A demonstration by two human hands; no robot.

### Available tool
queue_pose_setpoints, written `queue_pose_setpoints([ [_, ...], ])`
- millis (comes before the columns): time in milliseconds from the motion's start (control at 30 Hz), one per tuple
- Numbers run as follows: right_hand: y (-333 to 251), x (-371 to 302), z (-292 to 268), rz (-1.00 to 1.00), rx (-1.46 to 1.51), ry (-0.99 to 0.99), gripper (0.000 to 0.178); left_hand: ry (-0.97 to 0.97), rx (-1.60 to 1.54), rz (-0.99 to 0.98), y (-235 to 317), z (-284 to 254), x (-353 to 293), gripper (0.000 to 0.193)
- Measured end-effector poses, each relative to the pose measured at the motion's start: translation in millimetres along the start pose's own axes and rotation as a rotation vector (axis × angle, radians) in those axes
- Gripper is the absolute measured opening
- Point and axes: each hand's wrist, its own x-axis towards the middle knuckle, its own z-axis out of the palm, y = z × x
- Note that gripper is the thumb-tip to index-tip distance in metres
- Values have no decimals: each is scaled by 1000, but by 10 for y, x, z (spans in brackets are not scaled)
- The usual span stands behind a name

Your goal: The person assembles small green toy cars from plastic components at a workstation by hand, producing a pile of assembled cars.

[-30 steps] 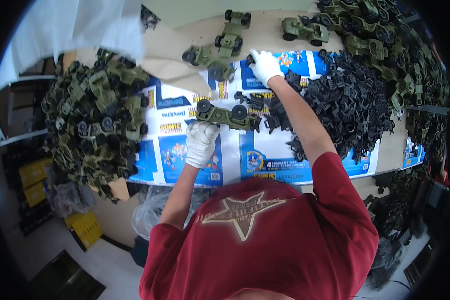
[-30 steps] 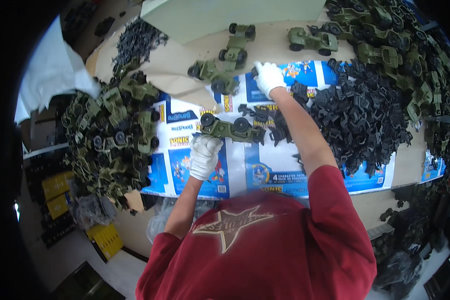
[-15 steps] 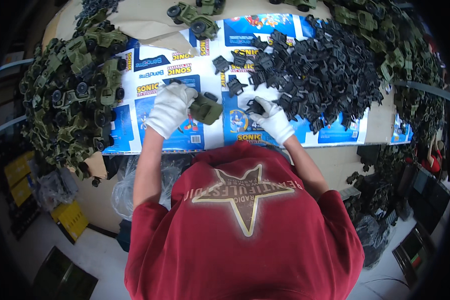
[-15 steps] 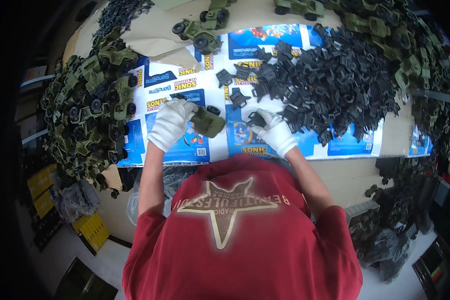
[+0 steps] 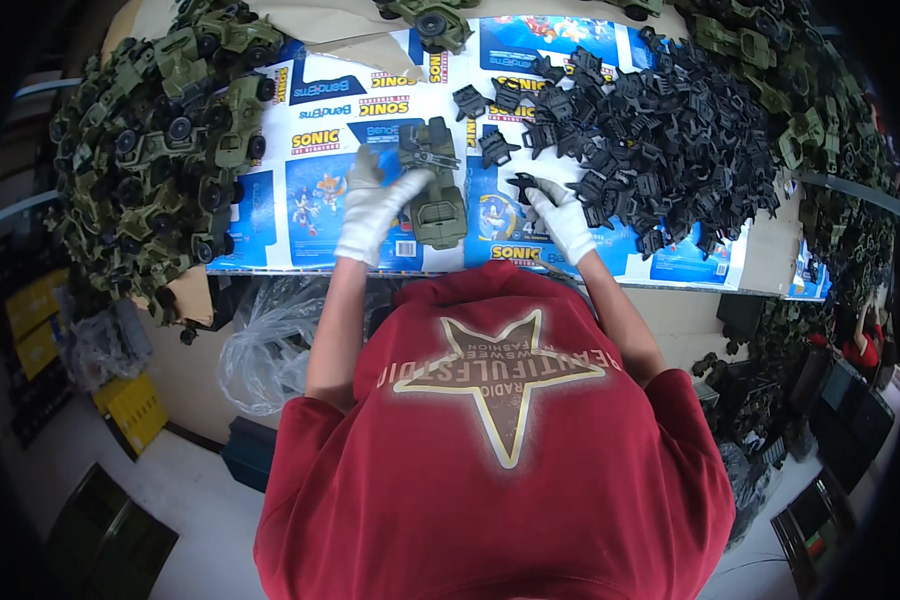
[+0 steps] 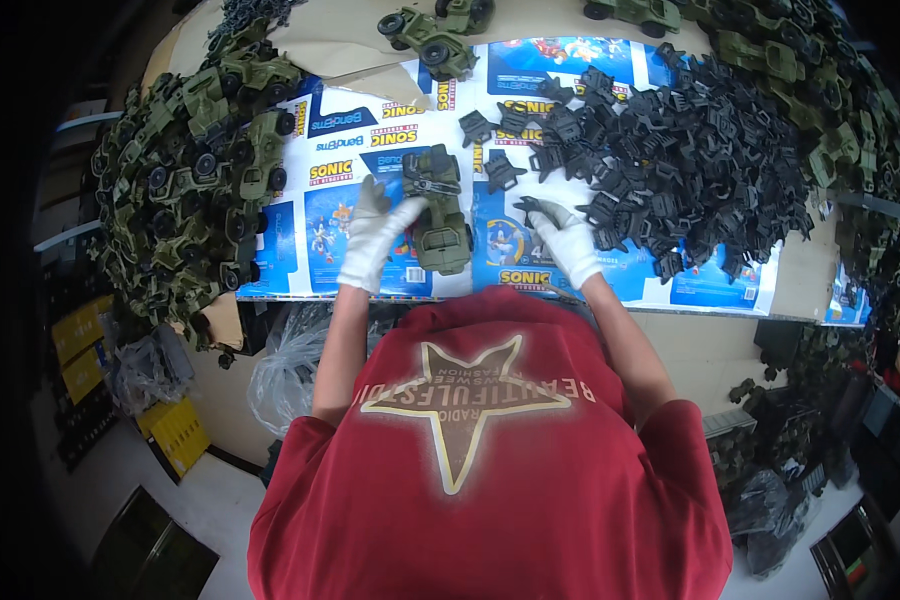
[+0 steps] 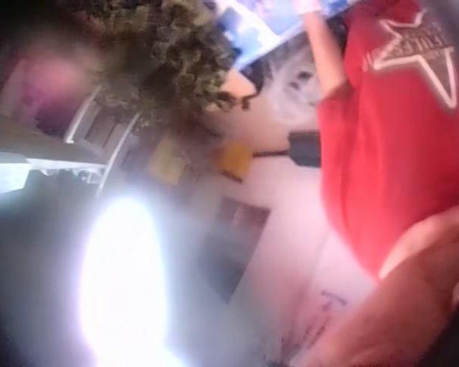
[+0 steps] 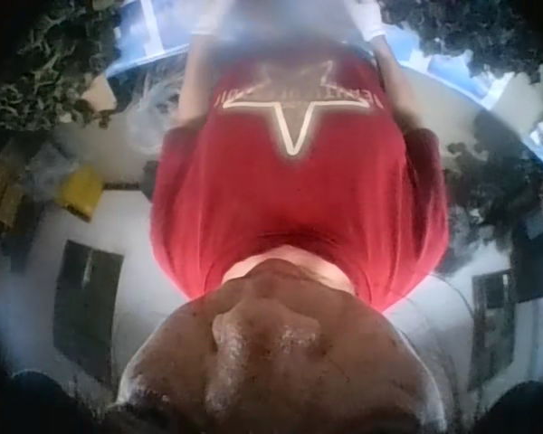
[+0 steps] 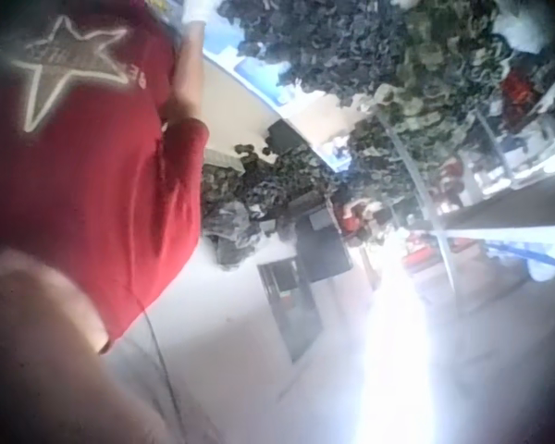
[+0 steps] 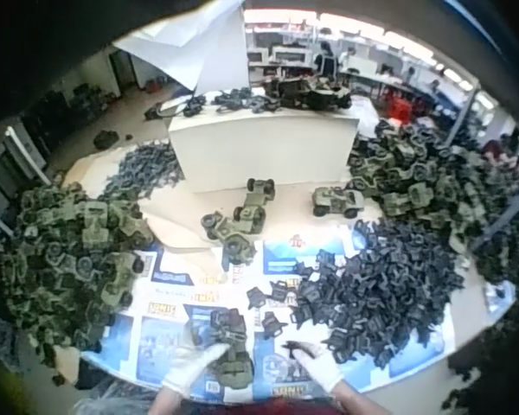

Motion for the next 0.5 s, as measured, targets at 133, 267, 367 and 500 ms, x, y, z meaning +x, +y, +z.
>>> queue_pose_setpoints([
  [133, 23, 103, -89, -415, -506, 212, 29, -183, 62, -69, 53, 296, 46, 116],
  [267, -55, 3, -151, -348, -493, 308, 31, -75, -247, -81, 88, 389, 48, 109],
  [367, 29, 112, -105, -226, -534, 349, 38, -46, -439, -129, 168, 330, -60, 112],
  [500, -112, 233, 4, -89, -664, 300, 47, -141, -451, -84, -30, 256, -55, 114],
])
